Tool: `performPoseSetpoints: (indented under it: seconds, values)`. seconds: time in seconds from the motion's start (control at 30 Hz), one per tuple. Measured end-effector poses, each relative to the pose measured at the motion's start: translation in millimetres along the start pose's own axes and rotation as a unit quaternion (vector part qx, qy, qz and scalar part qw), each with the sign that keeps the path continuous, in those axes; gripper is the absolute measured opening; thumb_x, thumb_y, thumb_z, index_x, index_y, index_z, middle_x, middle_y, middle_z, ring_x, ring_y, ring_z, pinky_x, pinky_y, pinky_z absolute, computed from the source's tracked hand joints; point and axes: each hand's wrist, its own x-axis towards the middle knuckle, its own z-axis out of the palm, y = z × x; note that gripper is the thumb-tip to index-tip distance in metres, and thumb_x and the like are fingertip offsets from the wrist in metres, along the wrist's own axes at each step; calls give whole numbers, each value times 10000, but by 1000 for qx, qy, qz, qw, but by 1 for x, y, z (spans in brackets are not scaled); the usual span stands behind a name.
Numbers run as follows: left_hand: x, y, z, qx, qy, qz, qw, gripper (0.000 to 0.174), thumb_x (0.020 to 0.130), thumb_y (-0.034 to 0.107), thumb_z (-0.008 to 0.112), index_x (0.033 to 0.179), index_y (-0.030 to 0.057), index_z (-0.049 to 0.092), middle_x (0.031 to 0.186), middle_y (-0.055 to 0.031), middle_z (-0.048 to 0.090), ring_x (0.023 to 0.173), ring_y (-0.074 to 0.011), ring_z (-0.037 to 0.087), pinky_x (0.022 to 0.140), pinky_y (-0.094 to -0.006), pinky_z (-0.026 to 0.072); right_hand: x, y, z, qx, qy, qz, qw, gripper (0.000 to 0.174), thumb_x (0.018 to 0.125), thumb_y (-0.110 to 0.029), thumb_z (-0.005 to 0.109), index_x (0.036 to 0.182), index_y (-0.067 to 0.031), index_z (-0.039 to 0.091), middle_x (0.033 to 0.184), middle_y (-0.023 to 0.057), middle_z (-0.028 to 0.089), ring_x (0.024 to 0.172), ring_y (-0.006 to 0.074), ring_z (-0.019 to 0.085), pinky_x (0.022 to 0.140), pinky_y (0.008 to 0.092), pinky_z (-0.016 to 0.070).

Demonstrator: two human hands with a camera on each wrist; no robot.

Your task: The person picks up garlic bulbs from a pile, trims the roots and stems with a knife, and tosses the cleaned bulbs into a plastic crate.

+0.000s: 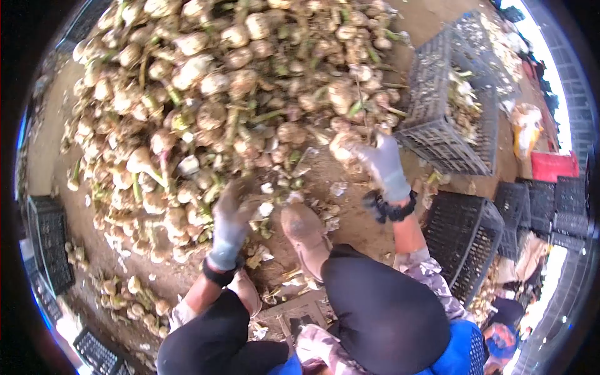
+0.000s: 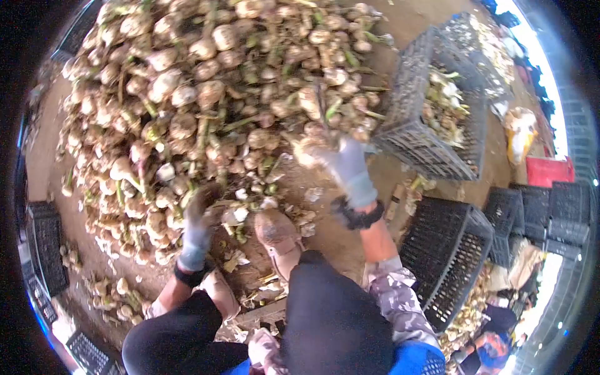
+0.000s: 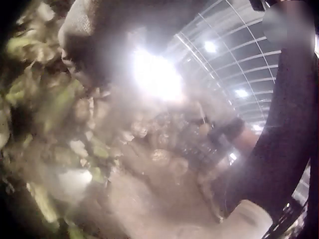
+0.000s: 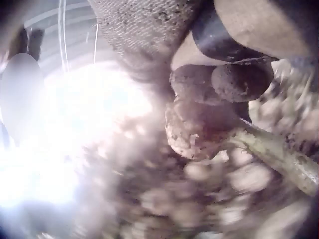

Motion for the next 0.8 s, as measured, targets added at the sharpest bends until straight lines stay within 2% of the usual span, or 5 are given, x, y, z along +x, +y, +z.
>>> performPoseSetpoints:
  seconds: [0.2,0.3,0.47,0.53,0.8]
  values:
    - [0,11,6,-107,72,33,991,513,734,-54,642,1210,-17,455,1094,-86,604,995,-139,580,874,-273,462,-37,-43,114,178,-321,35,930,608,786,-421,690,1214,-14,547,919,44,639,766,112,553,682,273,449]
    - [-5,10,-16,-162,56,-68,983,544,696,-208,477,1207,-22,456,1120,-93,597,1017,-152,581,864,-267,481,-29,-12,101,-163,-243,-210,933,688,791,-505,625,1284,-47,482,771,117,638,615,185,598,587,309,472]
    - [-6,-15,-15,-202,61,-89,973,539,693,-205,431,1203,-35,464,1036,-99,632,943,-159,614,811,-264,503,-58,-27,101,-214,-196,-172,941,500,777,-301,671,1185,-46,533,679,96,607,565,236,612,537,351,496]
    - [-10,-37,-25,131,-90,202,966,491,738,-148,435,1216,-36,455,949,-89,661,847,-155,639,772,-263,510,-58,-27,115,-273,-107,-368,882,330,726,-176,663,1004,-27,564,649,94,588,564,250,608,530,371,492]
    - [-18,-23,-19,-94,-53,46,993,372,798,40,610,1152,-19,511,1016,-78,633,921,-145,598,814,-291,491,-61,-34,128,-438,-187,-360,802,454,550,-142,694,967,-31,552,746,88,549,626,286,564,564,375,444]
